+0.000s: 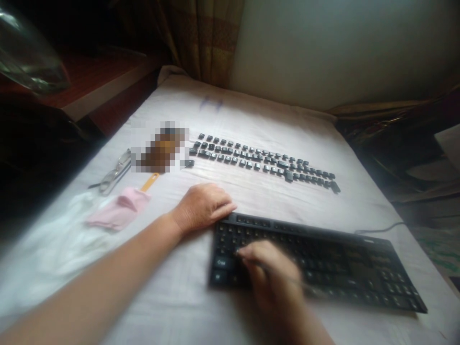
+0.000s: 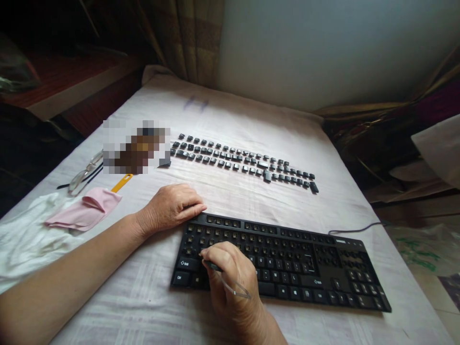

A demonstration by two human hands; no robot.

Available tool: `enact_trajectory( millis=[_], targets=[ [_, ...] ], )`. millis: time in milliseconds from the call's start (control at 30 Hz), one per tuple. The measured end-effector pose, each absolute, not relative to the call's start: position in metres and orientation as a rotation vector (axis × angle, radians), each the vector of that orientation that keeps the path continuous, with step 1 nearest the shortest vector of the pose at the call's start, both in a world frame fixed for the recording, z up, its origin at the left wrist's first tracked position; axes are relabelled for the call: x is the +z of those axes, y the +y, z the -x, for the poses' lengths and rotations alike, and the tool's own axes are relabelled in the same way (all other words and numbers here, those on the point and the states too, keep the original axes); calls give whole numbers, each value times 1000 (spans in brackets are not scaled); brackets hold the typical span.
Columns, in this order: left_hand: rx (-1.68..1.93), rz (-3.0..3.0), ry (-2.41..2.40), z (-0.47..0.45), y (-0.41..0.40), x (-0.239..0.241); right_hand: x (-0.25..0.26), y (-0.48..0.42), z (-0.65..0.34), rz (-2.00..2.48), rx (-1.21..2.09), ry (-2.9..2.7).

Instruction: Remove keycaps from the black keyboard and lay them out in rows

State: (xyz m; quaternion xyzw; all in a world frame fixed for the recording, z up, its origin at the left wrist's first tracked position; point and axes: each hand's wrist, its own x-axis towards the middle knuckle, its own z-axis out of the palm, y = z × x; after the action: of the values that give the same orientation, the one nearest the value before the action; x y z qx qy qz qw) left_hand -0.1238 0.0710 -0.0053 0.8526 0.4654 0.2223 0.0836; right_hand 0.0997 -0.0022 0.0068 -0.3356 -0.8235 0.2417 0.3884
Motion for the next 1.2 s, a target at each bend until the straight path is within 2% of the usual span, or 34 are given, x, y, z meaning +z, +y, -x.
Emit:
enact_trajectory(
  millis=[367,633,833,1200],
  targets=[
    [709,-2561,1363,126,71,-7,22,2,-96,819,542,-1937],
    [999,-2221,1220,123,59,17,12,-2,-116,751,451,-1907],
    [724,-2142,846,106,41,44,16,-1,-123,747,466,-1891],
    [784,-2381,1023,84,27,31,21,-2,-122,754,448,-1930]
  ],
)
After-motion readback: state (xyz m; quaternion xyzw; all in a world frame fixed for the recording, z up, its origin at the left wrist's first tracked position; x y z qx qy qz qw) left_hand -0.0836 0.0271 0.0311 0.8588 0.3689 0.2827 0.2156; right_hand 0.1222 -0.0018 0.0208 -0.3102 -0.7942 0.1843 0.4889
